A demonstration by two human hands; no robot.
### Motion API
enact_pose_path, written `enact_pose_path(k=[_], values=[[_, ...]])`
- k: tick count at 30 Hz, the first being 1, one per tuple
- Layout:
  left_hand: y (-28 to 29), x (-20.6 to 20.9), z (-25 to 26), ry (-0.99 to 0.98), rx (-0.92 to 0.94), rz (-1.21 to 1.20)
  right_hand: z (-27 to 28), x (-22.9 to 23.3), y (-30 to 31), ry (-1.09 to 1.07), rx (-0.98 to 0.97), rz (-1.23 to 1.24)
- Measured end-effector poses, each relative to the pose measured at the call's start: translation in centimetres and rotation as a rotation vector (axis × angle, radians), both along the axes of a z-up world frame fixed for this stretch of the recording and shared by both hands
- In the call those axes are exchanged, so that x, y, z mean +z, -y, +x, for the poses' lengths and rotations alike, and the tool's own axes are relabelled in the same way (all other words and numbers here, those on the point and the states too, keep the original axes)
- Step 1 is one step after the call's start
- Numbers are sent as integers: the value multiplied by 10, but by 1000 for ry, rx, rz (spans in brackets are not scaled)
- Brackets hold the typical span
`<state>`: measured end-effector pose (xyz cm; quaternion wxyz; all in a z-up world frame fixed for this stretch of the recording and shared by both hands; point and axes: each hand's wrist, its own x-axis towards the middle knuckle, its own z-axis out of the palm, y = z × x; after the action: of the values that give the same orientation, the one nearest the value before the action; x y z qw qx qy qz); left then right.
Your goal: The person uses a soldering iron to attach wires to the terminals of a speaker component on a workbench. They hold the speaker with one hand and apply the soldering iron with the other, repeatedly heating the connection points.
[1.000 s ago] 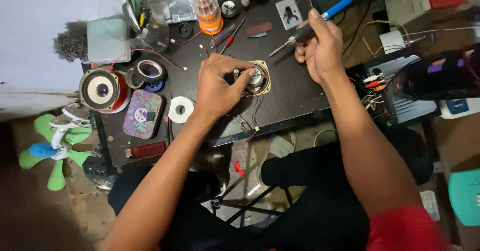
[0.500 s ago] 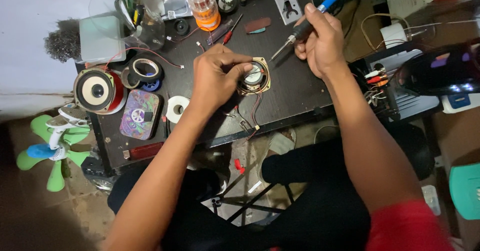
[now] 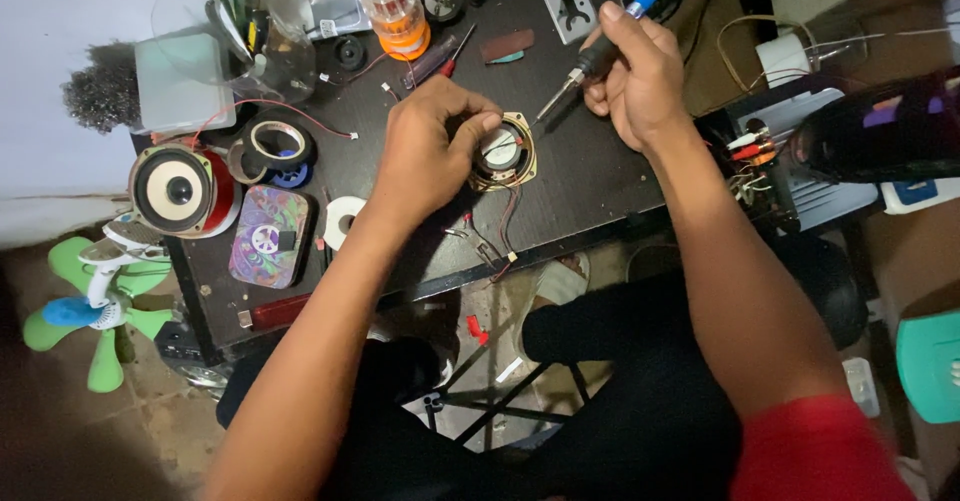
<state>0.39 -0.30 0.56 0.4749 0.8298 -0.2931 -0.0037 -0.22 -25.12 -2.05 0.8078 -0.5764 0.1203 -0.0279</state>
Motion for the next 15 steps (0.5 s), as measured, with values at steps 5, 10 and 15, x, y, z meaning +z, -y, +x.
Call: enact_pose_path(k=[5, 10, 15], values=[[-1, -8, 1, 35, -7, 11, 1, -4, 0, 7, -6, 1], [-3, -4, -1, 120, 5, 105, -1, -5, -1, 23, -70, 23], [-3, 0, -7, 49, 81, 21, -4, -7, -2, 51, -157, 12]])
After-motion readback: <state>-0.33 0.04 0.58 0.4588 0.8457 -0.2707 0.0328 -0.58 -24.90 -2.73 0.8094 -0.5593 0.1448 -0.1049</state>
